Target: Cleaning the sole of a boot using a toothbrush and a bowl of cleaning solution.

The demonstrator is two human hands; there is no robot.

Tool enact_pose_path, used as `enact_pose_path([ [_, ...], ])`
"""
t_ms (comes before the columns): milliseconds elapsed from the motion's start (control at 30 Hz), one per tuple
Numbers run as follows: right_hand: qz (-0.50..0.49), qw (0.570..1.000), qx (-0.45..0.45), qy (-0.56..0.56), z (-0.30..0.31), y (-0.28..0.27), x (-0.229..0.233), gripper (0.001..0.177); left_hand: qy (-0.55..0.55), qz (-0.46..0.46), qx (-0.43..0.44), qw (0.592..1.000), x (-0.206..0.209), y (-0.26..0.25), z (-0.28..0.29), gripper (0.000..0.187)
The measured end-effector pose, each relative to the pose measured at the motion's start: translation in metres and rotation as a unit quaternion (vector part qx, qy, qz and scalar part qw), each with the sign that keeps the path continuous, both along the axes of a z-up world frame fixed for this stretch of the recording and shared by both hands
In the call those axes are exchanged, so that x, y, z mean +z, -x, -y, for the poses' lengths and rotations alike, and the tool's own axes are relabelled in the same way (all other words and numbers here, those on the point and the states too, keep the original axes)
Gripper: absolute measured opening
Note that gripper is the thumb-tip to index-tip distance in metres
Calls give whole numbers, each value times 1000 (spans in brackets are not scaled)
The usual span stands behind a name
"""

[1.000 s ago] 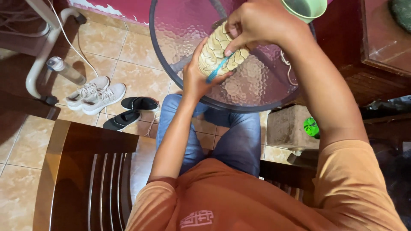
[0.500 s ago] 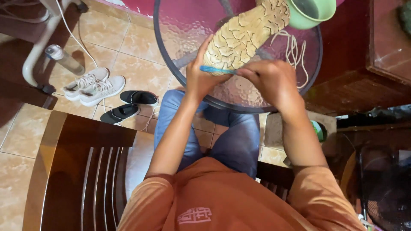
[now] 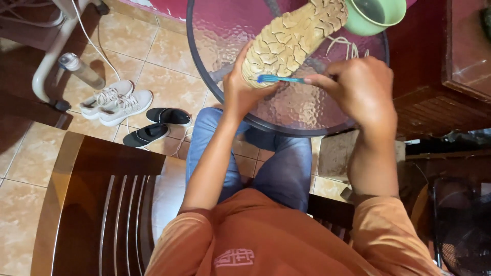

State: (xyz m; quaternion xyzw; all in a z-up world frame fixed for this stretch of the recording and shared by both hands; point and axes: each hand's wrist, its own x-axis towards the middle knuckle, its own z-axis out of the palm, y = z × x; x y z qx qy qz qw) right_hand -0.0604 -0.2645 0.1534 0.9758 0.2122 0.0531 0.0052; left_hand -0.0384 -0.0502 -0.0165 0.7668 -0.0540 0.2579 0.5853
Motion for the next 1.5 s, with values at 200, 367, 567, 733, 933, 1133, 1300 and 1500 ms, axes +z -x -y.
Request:
enact_pose_path([
  [200,79,992,100,4,-25,0,-30,50,6,-11,-3,1000,0,2,-2,99],
  [367,43,998,35,3,0,-21,-12,47,-12,12,-15,1000,-1,2,-1,104],
  [567,-10,999,40,-22,-1,-36,-12,40,19,-41,-5,999,8,4,-1,103],
  [733,3,998,23,-61,1,-45,-18,39,38,-24,-49,998,11,10,-1,100],
  [933,-17,993,53,-102,12,-50,-10,31,36,-44,-22,998,6,1,-4,104],
  [1133,5,990,61,-124,5,-40,-15,32,-3,-50,-21,999,1,-2,-2,108],
  [1300,-46,989,-39,-138,34,-52,-4,34,-36,10,-6,999,4,4,1,100],
  [1500,-89,982,67,-154,4,-42,-11,29,-3,-27,-4,1000,-1,-1,-1,105],
])
